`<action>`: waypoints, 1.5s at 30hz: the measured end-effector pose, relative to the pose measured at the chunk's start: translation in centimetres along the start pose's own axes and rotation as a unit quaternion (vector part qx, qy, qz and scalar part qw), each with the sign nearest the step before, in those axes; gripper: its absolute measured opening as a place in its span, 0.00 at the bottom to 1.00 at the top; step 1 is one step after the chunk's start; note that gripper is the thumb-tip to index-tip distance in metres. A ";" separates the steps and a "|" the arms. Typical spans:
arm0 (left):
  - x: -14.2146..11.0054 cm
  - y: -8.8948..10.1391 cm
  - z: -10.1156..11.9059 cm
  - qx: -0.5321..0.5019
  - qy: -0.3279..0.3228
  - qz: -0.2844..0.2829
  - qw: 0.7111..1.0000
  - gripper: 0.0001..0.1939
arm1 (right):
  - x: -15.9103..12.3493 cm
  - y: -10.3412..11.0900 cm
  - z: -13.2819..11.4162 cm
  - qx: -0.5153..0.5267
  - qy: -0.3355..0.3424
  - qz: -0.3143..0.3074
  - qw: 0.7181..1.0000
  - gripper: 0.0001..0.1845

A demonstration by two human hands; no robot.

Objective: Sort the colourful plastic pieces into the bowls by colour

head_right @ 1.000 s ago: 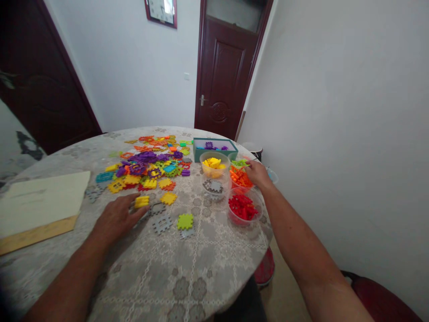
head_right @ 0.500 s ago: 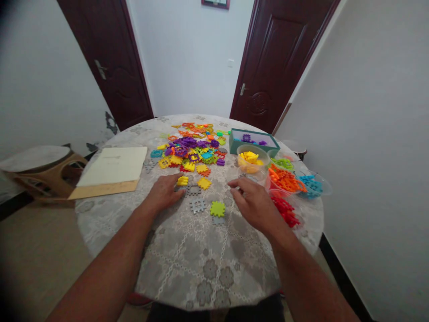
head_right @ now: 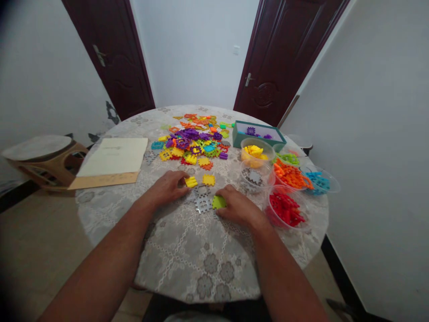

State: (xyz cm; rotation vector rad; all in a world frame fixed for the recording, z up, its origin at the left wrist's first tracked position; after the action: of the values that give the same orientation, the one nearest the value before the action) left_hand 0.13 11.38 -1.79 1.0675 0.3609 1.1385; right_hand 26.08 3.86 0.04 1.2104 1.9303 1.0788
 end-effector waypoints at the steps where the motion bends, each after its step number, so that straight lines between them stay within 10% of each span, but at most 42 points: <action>1: 0.0 -0.1 0.2 -0.008 -0.005 -0.013 1.000 0.14 | 0.1 0.1 0.1 0.010 -0.001 0.001 1.000 0.26; 19: 0.3 -0.6 0.0 0.013 -0.014 -0.009 1.000 0.20 | 1.6 0.5 -1.6 0.081 0.033 0.208 0.974 0.31; 28: 0.6 -0.2 0.0 0.026 0.018 -0.043 0.999 0.24 | -3.9 9.1 -2.7 0.052 0.037 0.323 0.944 0.28; 37: 0.6 -0.2 -0.1 -0.009 0.035 -0.019 0.999 0.27 | -0.9 22.1 13.2 -0.176 -0.213 0.324 0.905 0.27; 41: 0.4 -0.2 0.6 -0.057 0.002 0.015 0.998 0.30 | -0.1 23.0 14.2 -0.226 -0.225 0.367 0.874 0.27; 45: 0.4 0.2 1.5 -0.073 -0.045 0.059 0.995 0.30 | 0.1 18.9 7.9 -0.183 -0.111 0.336 0.917 0.20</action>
State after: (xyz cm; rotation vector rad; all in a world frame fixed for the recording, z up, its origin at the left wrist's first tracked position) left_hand 1.25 10.98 -0.82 1.0181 0.1430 1.1993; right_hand 40.41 11.21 12.73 1.7296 1.0743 1.4778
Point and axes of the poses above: each hand's wrist, its own x-axis towards the middle knuckle, its own y-axis out of the back of the hand, z = x × y, the point moved 4 cm from there along x, towards the middle knuckle, and after that the axes turned 1 degree about -y, right-handed, at the moved point
